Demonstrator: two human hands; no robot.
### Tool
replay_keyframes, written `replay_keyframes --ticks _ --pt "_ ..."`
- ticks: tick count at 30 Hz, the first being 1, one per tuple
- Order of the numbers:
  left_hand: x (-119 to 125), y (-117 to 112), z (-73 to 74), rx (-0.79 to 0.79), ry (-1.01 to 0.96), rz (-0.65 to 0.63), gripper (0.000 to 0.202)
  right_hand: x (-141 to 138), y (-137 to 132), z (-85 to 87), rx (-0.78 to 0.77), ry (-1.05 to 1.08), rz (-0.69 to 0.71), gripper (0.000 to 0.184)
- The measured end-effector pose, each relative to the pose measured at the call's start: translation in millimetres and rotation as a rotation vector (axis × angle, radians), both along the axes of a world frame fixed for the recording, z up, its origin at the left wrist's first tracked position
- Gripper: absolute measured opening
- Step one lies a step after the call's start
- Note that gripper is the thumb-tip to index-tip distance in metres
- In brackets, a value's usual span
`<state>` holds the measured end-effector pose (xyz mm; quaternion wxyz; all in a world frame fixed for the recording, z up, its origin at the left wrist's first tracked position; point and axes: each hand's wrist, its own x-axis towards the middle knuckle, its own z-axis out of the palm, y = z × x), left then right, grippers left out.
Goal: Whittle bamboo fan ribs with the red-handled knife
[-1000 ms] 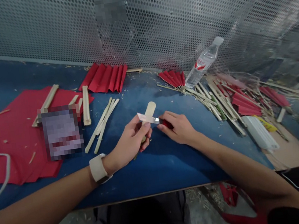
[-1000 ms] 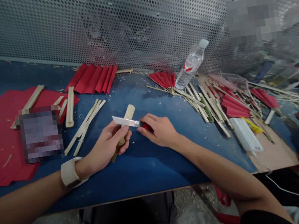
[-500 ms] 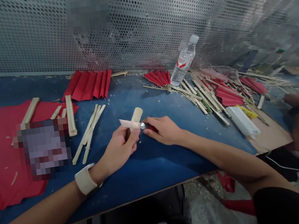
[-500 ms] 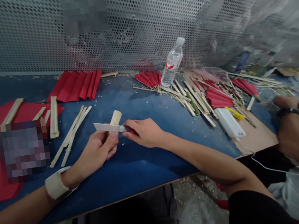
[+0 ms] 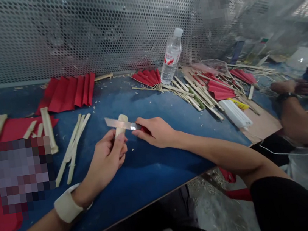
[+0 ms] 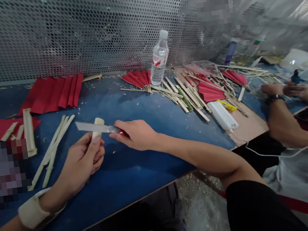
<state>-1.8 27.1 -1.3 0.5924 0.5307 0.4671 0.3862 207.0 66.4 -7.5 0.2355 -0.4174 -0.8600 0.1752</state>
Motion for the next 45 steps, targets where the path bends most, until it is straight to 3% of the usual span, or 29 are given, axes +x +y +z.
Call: replay_keyframes --ticks 5,10,16,25,29,33,45 --pt "0.6 -0.2 0.7 -0.005 -0.055 -0.059 0.024 6.2 3.9 2.5 -0.013 0.064 0.042 0.033" --pt "0.8 0.1 1.0 0.021 -0.181 -0.024 0.028 4.9 -1.1 0.5 -0.003 -0.006 0.11 0.039" --pt "-0.7 0.0 -0.6 -0.093 -0.294 -0.13 0.024 4.3 -2.9 -3.1 0.035 -0.094 0.119 0.043" --pt "-2.9 0.2 1.8 -0.047 -0.123 -0.226 0.029 3.0 -4.9 -2.8 0.053 -0.095 0.096 0.039" --pt "-3.2 0.6 0.1 0.048 0.0 -0.224 0.029 2.6 -4.7 -2.3 0.041 -0.094 0.082 0.038" --pt "-2.3 1.0 -2.3 -0.011 0.045 -0.215 0.032 2.2 -4.7 -2.0 0.039 -0.097 0.077 0.039" --pt "0.3 -1.2 -5.4 -0.082 -0.17 -0.156 0.04 3.6 -3.0 -1.0 0.024 -0.134 0.111 0.043"
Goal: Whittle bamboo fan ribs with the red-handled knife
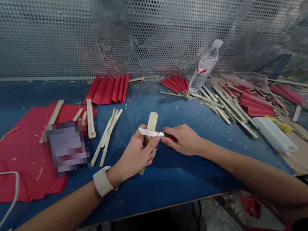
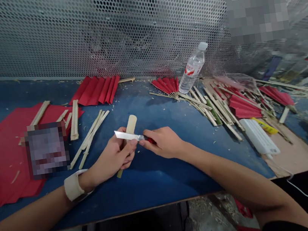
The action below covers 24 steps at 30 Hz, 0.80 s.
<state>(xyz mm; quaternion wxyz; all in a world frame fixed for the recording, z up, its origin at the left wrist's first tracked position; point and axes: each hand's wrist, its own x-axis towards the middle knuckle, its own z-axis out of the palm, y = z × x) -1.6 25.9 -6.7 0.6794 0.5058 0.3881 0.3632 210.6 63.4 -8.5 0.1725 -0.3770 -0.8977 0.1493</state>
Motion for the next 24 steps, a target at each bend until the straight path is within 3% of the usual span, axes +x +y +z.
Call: replay_keyframes --ticks 7,24 --pt "-2.8 0.6 1.4 0.0 -0.007 -0.061 0.042 2.2 0.5 -2.4 0.014 -0.023 -0.001 0.045" --pt "-1.7 -0.1 6.4 -0.028 0.094 -0.008 0.04 -4.1 -5.1 -7.8 0.091 0.043 -0.082 0.046"
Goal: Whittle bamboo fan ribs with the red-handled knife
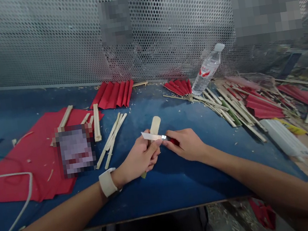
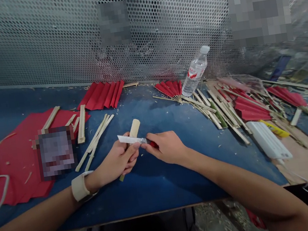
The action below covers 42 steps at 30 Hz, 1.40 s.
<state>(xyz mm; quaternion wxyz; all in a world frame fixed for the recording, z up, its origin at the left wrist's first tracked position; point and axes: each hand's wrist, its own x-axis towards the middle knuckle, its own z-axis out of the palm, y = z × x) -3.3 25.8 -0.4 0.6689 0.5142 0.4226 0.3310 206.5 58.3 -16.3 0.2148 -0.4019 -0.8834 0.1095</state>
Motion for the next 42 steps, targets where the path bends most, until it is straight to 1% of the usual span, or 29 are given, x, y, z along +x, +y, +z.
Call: replay_keyframes --ticks 3,8,10,13,19,22,25,28,32,38,42 --pt "-1.1 0.2 -3.3 0.038 0.031 0.019 0.038 0.1 -0.3 -0.8 0.016 -0.01 -0.005 0.048" --pt "-5.2 3.2 -15.0 0.16 0.118 0.013 0.033 2.2 3.0 -0.4 0.036 -0.037 -0.016 0.045" --pt "-6.0 3.9 -16.0 0.213 0.126 0.009 0.03 2.6 4.2 0.3 0.026 -0.05 -0.024 0.044" --pt "-5.8 3.7 -12.6 0.246 0.095 0.002 0.028 2.3 4.9 2.1 -0.001 -0.061 -0.037 0.042" --pt "-4.6 4.8 -7.9 0.138 -0.029 -0.015 0.028 1.2 5.9 4.5 -0.039 -0.031 -0.067 0.041" --pt "-4.5 6.0 -6.4 0.071 -0.074 0.002 0.027 0.9 6.9 4.1 -0.044 0.001 -0.111 0.042" --pt "-4.8 6.7 -4.2 0.057 -0.097 -0.001 0.026 1.2 8.4 3.8 -0.067 0.028 -0.164 0.042" --pt "-4.6 7.7 -4.8 0.07 -0.076 0.02 0.027 1.9 9.7 4.1 -0.092 0.031 -0.172 0.042" --pt "-4.2 9.3 -9.1 0.108 -0.047 0.056 0.028 1.5 8.2 4.4 -0.102 -0.031 -0.078 0.042" --pt "-6.8 7.0 -9.4 0.3 0.166 -0.037 0.023 -0.1 4.5 4.2 -0.084 -0.104 -0.011 0.034" --pt "-7.5 6.3 -10.4 0.349 0.229 -0.036 0.03 -0.9 3.6 5.3 -0.108 -0.111 -0.026 0.038"
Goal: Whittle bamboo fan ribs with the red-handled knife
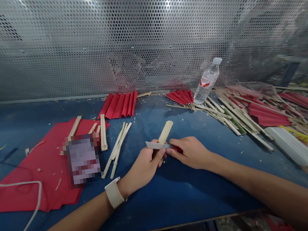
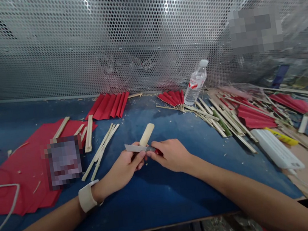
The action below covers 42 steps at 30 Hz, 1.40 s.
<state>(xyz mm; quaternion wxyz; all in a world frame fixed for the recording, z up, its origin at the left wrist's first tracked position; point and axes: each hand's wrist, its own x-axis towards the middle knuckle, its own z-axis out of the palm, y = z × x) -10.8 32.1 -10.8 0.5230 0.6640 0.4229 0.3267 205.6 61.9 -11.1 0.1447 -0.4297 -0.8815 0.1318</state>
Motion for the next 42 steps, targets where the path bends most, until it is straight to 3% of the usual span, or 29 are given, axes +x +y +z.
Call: replay_keyframes --ticks 18,25,36,42 --pt "10.0 -2.1 -3.1 0.005 -0.053 0.179 0.036 -13.6 -11.5 -1.6 -0.036 0.005 -0.183 0.04" --pt "13.3 -0.3 -5.3 -0.051 -0.147 0.223 0.041 -17.8 -11.5 -3.3 -0.008 0.014 -0.214 0.037" --pt "15.5 -0.7 -6.4 -0.044 -0.187 0.273 0.046 -22.4 -12.3 1.0 -0.083 0.043 -0.248 0.036" --pt "19.1 1.3 -3.4 -0.091 -0.219 0.29 0.047 -20.0 -9.2 3.4 -0.022 0.014 -0.258 0.038"
